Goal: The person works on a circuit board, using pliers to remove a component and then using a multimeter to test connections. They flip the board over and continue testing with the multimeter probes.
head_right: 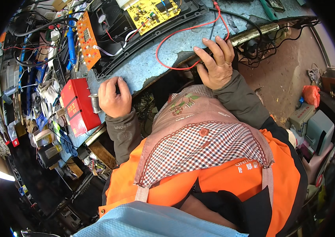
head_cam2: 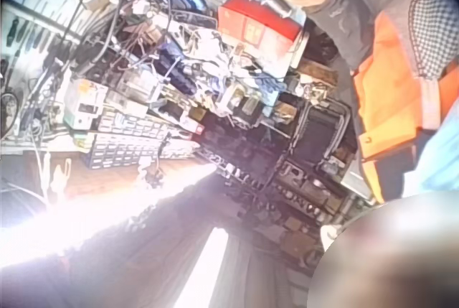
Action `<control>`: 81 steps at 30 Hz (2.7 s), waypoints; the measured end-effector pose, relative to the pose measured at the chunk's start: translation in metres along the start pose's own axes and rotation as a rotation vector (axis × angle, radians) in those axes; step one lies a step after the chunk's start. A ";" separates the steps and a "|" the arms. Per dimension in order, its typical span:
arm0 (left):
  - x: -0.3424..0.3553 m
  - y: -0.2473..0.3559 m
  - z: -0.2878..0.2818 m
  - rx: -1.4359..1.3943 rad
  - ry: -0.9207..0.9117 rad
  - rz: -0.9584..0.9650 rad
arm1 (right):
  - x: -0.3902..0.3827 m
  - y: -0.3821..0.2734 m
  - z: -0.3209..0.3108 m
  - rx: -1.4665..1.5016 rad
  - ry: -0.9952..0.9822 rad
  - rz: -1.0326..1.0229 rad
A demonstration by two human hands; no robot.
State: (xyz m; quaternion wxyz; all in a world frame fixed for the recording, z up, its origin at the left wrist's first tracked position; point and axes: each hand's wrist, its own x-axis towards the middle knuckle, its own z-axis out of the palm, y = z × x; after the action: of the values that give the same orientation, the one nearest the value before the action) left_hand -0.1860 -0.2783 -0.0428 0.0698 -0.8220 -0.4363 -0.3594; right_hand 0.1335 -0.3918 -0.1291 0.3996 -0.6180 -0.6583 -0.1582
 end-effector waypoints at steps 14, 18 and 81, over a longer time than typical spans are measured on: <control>-0.001 -0.001 0.001 0.000 0.007 0.001 | 0.000 -0.001 0.000 -0.004 0.010 -0.003; -0.001 0.000 0.001 -0.002 0.003 -0.004 | -0.001 0.000 0.001 -0.006 0.008 -0.004; -0.001 -0.001 0.000 -0.012 0.014 -0.004 | -0.048 0.105 -0.017 0.916 0.503 1.138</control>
State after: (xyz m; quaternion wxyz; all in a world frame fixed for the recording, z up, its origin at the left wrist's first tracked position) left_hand -0.1871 -0.2783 -0.0442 0.0669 -0.8190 -0.4353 -0.3678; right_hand 0.2337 -0.4168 -0.1834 0.7729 -0.5795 -0.1284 0.2242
